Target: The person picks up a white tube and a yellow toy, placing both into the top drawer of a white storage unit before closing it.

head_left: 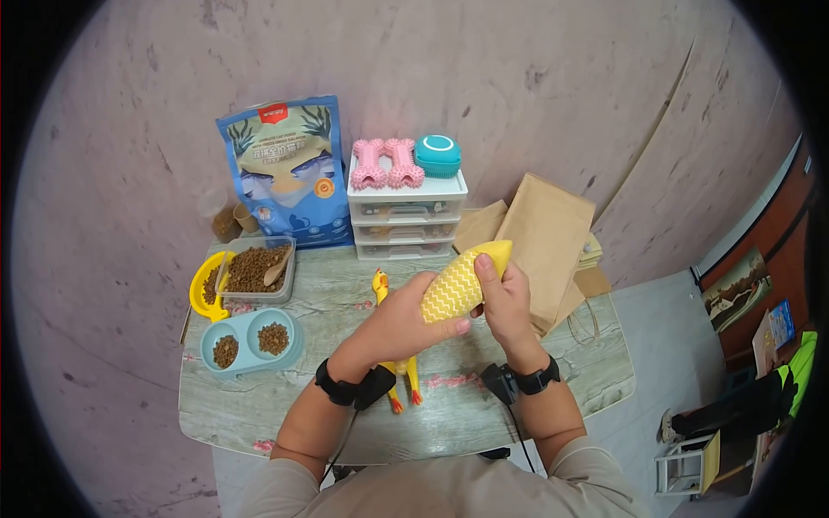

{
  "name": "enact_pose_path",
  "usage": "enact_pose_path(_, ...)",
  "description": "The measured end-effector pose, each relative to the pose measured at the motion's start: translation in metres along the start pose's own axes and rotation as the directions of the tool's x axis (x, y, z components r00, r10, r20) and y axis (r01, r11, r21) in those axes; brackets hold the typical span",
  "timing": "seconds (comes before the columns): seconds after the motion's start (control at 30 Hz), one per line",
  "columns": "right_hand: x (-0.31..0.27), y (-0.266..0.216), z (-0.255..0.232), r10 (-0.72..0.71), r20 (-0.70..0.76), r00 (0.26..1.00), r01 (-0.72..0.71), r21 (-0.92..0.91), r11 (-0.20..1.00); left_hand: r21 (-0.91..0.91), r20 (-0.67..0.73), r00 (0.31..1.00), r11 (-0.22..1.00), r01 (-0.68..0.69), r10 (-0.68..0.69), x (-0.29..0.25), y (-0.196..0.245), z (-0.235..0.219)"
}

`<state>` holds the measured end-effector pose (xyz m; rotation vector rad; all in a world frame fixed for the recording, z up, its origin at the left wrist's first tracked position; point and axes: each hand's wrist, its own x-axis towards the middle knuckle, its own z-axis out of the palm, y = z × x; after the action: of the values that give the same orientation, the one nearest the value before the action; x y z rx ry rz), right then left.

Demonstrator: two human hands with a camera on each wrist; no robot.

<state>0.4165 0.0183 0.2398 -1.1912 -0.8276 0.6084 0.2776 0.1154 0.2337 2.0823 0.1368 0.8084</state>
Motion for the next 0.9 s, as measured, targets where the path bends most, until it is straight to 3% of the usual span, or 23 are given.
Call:
enact_pose_path(0.03,0.001,0.003,-0.001,0.006,-0.023,1.0,-0.006,0.015,1.0,-0.001,-0.002,1.0,1.0,0.0,0.0,0.0,0.001,-0.002)
enact_pose_path(0.1,0.004,0.005,-0.006,0.027,0.0,1.0,-0.027,0.052,0.998,-0.07,0.14,0.944,0.948,0.312,-0.3,0.0,0.006,-0.01)
enact_pose_path(0.13,0.006,0.006,-0.011,0.043,0.02,0.999,-0.045,0.093,0.995,-0.071,0.138,0.943,0.947,0.313,-0.301,0.001,0.008,-0.013)
enact_pose_path(0.2,0.011,0.007,-0.023,0.063,-0.004,0.998,-0.063,0.012,0.998,-0.252,0.169,0.851,0.813,0.525,-0.497,0.003,0.011,-0.017)
enact_pose_path(0.3,0.012,0.01,-0.042,0.094,-0.073,0.993,-0.104,-0.158,0.982,-0.403,0.083,0.85,0.763,0.506,-0.52,0.003,0.004,-0.021)
enact_pose_path(0.33,0.01,0.009,-0.047,-0.05,-0.042,0.998,0.021,-0.511,0.859,-0.406,0.089,0.85,0.76,0.507,-0.519,0.003,0.004,-0.021)
enact_pose_path(0.37,0.007,0.009,-0.051,-0.17,0.04,0.985,0.136,-0.787,0.602,-0.402,0.085,0.845,0.757,0.514,-0.528,0.004,0.004,-0.022)
enact_pose_path(0.4,0.003,0.008,-0.057,-0.167,0.034,0.985,0.13,-0.788,0.601,-0.398,0.081,0.839,0.754,0.522,-0.538,0.004,0.005,-0.022)
enact_pose_path(0.47,-0.004,0.007,-0.068,-0.256,0.383,0.888,0.409,-0.911,0.056,-0.388,0.098,0.832,0.749,0.538,-0.546,0.005,0.004,-0.022)
enact_pose_path(0.5,-0.008,0.012,-0.075,-0.257,0.382,0.888,0.408,-0.911,0.056,-0.377,0.109,0.825,0.745,0.55,-0.554,0.005,0.003,-0.022)
enact_pose_path(0.57,-0.011,0.027,-0.088,-0.227,0.397,0.889,0.354,-0.912,-0.208,-0.351,0.122,0.814,0.742,0.571,-0.568,0.005,0.003,-0.022)
enact_pose_path(0.6,-0.011,0.03,-0.092,-0.228,0.397,0.889,0.353,-0.912,-0.209,-0.323,0.134,0.802,0.739,0.591,-0.582,0.005,0.003,-0.022)
enact_pose_path(0.67,-0.012,0.033,-0.099,-0.275,0.382,0.882,0.273,-0.891,-0.363,-0.319,0.127,0.809,0.748,0.582,-0.574,0.007,0.007,-0.02)
enact_pose_path(0.7,-0.012,0.033,-0.102,-0.278,0.375,0.884,0.265,-0.894,-0.361,-0.313,0.122,0.814,0.756,0.575,-0.568,0.007,0.008,-0.019)
enact_pose_path(0.77,-0.008,0.031,-0.106,-0.215,0.226,0.95,0.213,-0.973,-0.085,-0.259,0.146,0.812,0.77,0.583,-0.565,0.008,0.007,-0.018)
enact_pose_path(0.9,0.003,0.016,-0.11,-0.364,0.174,0.915,0.195,-0.981,0.02,-0.039,0.162,0.835,0.842,0.538,-0.526,0.004,0.002,-0.017)
